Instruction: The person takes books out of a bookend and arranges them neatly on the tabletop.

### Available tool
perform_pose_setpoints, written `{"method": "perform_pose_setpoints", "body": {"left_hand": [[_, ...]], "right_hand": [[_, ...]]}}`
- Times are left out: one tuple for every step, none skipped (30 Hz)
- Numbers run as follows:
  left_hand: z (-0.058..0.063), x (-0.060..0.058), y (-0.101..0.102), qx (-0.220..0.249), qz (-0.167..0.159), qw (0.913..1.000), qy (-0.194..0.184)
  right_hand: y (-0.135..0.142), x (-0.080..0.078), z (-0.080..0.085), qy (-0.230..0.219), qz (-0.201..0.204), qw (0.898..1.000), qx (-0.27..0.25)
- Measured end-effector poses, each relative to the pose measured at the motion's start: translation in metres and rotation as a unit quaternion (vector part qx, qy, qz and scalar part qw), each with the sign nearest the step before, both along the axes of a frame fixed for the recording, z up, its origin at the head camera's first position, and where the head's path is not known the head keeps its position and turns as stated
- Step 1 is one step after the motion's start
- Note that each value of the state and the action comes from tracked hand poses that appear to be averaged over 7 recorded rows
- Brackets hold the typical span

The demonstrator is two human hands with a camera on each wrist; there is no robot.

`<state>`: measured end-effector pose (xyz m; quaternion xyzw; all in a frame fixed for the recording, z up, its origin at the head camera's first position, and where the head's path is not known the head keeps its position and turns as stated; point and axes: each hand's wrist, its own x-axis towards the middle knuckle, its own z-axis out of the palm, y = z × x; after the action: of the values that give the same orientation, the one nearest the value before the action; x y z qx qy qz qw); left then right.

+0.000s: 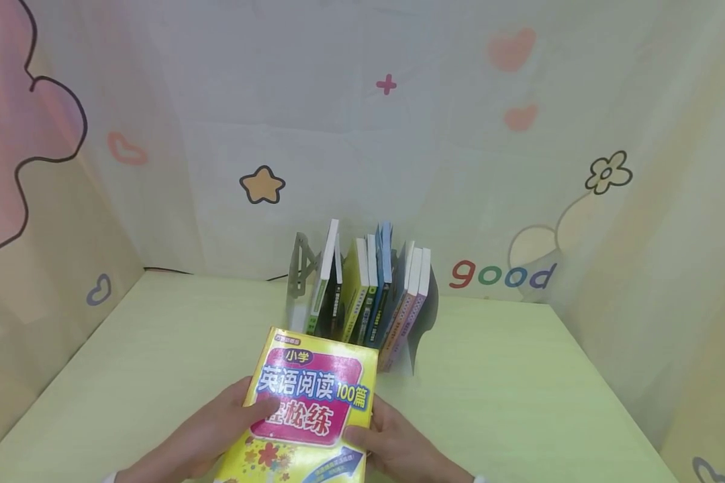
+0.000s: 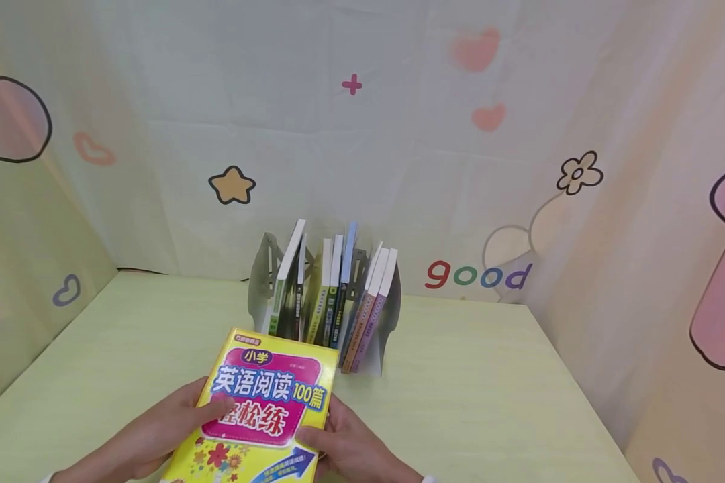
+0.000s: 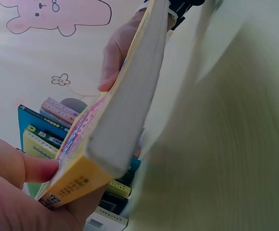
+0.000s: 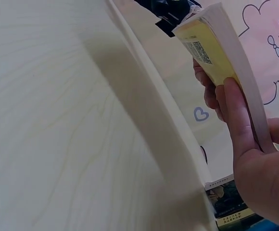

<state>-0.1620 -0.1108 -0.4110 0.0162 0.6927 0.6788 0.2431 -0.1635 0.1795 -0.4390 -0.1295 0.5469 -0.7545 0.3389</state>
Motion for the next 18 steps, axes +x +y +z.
{"method": "perform_pose_setpoints", "body": {"left_hand": [[-0.0005, 0.0001, -0.0009, 0.003, 0.0, 1.0, -0.002], [-0.0015, 0.0, -0.0018, 0.005, -0.001, 1.0, -0.003], [-0.0023, -0.0001, -0.0026, 0.005, 0.0, 1.0, -0.005], [-0.0034, 0.0, -0.0035, 0.006, 0.001, 1.0, -0.006], [-0.0042, 0.0002, -0.0044, 0.007, 0.003, 0.9999, -0.01], [-0.0051, 0.0007, -0.0051, 0.006, 0.007, 0.9999, -0.014], [-0.0058, 0.001, -0.0056, 0.005, 0.011, 0.9998, -0.018], [-0.0062, 0.0015, -0.0058, 0.002, 0.017, 0.9996, -0.022], [-0.0064, 0.0022, -0.0057, -0.002, 0.024, 0.9994, -0.025], [-0.0064, 0.003, -0.0057, -0.002, 0.029, 0.9992, -0.029], [-0.0063, 0.0035, -0.0054, -0.002, 0.035, 0.9988, -0.033], [-0.0064, 0.0041, -0.0051, -0.003, 0.041, 0.9985, -0.035], [-0.0064, 0.0044, -0.0048, -0.003, 0.046, 0.9983, -0.036], [-0.0065, 0.0046, -0.0046, -0.003, 0.05, 0.9981, -0.036], [-0.0064, 0.0049, -0.0047, -0.002, 0.053, 0.9979, -0.036], [-0.0062, 0.005, -0.0047, 0.0, 0.055, 0.9978, -0.036], [-0.0058, 0.0052, -0.0048, 0.0, 0.057, 0.9978, -0.036], [-0.0054, 0.0052, -0.0051, -0.002, 0.058, 0.9978, -0.034]], "right_hand": [[-0.0008, -0.0003, -0.0009, 0.005, 0.003, 1.0, -0.004], [-0.0015, -0.0005, -0.0017, 0.008, 0.006, 1.0, -0.009], [-0.002, -0.0006, -0.0023, 0.007, 0.007, 1.0, -0.01], [-0.0026, -0.0008, -0.0032, 0.009, 0.01, 1.0, -0.013], [-0.0031, -0.001, -0.0037, 0.013, 0.011, 1.0, -0.014], [-0.0036, -0.0009, -0.004, 0.016, 0.012, 1.0, -0.014], [-0.0042, -0.001, -0.0044, 0.019, 0.013, 1.0, -0.014], [-0.0047, -0.0011, -0.0045, 0.019, 0.014, 1.0, -0.016], [-0.0051, -0.0012, -0.0047, 0.02, 0.016, 1.0, -0.017], [-0.0058, -0.0014, -0.0048, 0.023, 0.021, 0.999, -0.021], [-0.0064, -0.0015, -0.0044, 0.023, 0.025, 0.999, -0.024], [-0.0071, -0.0016, -0.0041, 0.024, 0.029, 0.999, -0.027], [-0.0077, -0.0019, -0.0039, 0.024, 0.033, 0.999, -0.029], [-0.0082, -0.002, -0.0037, 0.025, 0.035, 0.999, -0.029], [-0.009, -0.002, -0.0033, 0.024, 0.036, 0.999, -0.027], [-0.0096, -0.002, -0.0028, 0.024, 0.036, 0.999, -0.024], [-0.01, -0.0015, -0.0022, 0.021, 0.032, 0.999, -0.018], [-0.0104, -0.0008, -0.0015, 0.018, 0.026, 0.999, -0.009]]}}
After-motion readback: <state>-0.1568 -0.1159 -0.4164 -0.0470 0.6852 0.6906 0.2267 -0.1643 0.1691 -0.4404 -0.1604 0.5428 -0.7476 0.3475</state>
